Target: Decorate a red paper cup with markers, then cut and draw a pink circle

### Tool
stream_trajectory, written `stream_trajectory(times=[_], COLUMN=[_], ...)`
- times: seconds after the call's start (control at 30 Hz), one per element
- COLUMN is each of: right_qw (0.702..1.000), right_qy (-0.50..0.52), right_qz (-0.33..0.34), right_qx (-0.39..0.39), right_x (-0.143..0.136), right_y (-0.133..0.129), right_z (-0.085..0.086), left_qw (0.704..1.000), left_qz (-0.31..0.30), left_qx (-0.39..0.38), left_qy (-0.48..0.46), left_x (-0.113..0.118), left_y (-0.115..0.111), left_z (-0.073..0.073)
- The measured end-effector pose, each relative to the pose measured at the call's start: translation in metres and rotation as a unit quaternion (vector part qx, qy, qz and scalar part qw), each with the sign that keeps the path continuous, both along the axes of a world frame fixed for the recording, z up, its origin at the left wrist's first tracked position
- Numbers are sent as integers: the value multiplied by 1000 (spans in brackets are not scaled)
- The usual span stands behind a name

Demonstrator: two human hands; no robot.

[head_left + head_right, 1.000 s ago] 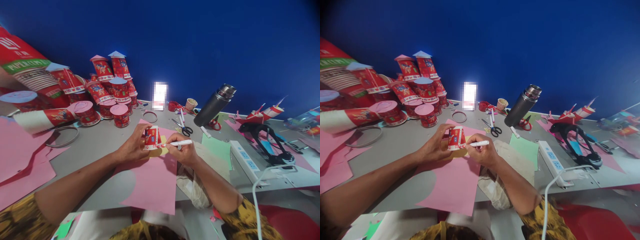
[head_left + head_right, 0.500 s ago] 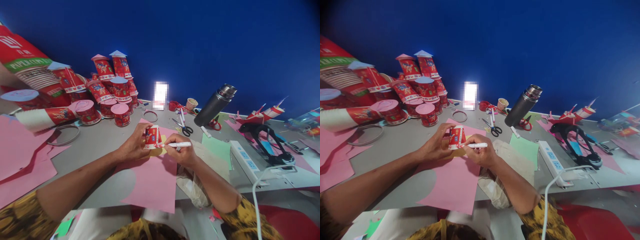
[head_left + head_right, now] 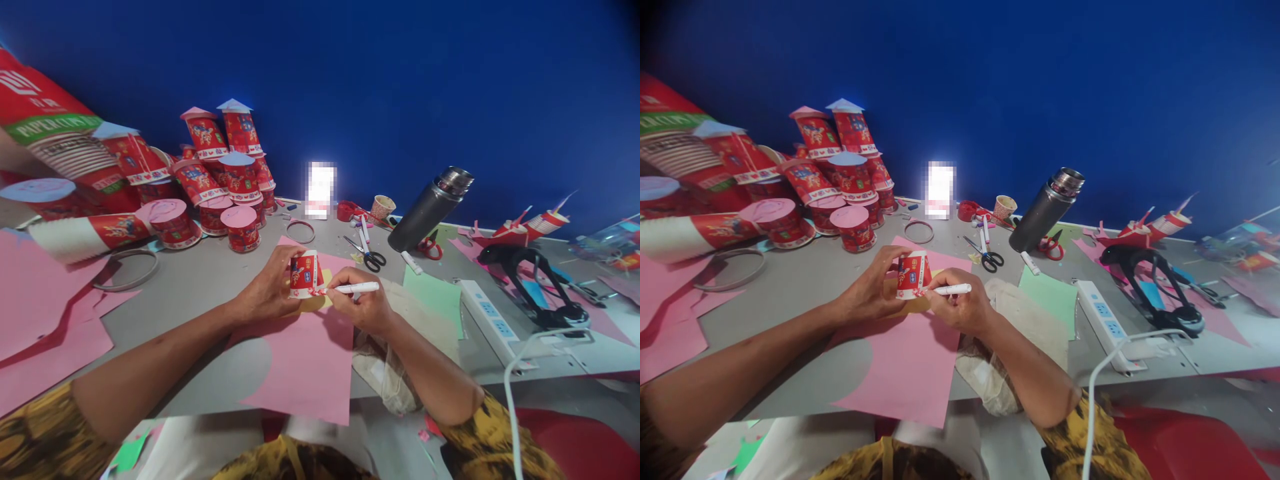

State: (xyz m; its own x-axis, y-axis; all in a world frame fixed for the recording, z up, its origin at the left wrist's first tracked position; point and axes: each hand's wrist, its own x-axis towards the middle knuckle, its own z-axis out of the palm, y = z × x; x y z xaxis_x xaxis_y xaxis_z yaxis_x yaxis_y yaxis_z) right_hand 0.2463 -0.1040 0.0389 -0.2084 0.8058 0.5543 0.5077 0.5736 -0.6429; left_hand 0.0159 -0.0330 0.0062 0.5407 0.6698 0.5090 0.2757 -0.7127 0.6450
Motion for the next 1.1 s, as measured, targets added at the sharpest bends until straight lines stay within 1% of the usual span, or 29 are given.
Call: stream_trajectory(times=[0.17,0.33,0.43,0.53,0.63,0.7,0.8,0.87,0.97,1.03,1.1], right_qw=[1000,1000,999,996,995,993,990,992,997,997,994], right_qy=[3,8,11,36,76,107,129,103,33,0,-24], right_qz=[8,-4,-3,-1,-14,-30,-55,-64,-30,-6,-1], right_qx=[-23,-21,-45,-76,-61,-32,8,34,60,78,104], right_x=[-1,-1,-1,-1,1,3,7,8,9,8,7], right_y=[-1,-1,-1,0,2,4,6,7,8,9,12], right_z=[2,0,0,2,2,1,-2,-4,-6,-8,-11], left_qw=[1000,1000,999,999,999,999,1000,997,989,982,975], left_qz=[-3,-8,-14,-8,-3,-1,-10,-12,-10,-22,-39], left_qx=[7,20,32,52,52,35,-23,-73,-131,-156,-178], left_qy=[2,2,2,7,6,1,-18,-34,-75,-104,-124], left_x=[0,0,0,0,-1,-2,-2,-3,-3,-2,-2], left_y=[-1,0,0,0,0,1,1,1,3,3,3], left_z=[2,0,-1,0,1,1,0,-1,-3,-3,-2])
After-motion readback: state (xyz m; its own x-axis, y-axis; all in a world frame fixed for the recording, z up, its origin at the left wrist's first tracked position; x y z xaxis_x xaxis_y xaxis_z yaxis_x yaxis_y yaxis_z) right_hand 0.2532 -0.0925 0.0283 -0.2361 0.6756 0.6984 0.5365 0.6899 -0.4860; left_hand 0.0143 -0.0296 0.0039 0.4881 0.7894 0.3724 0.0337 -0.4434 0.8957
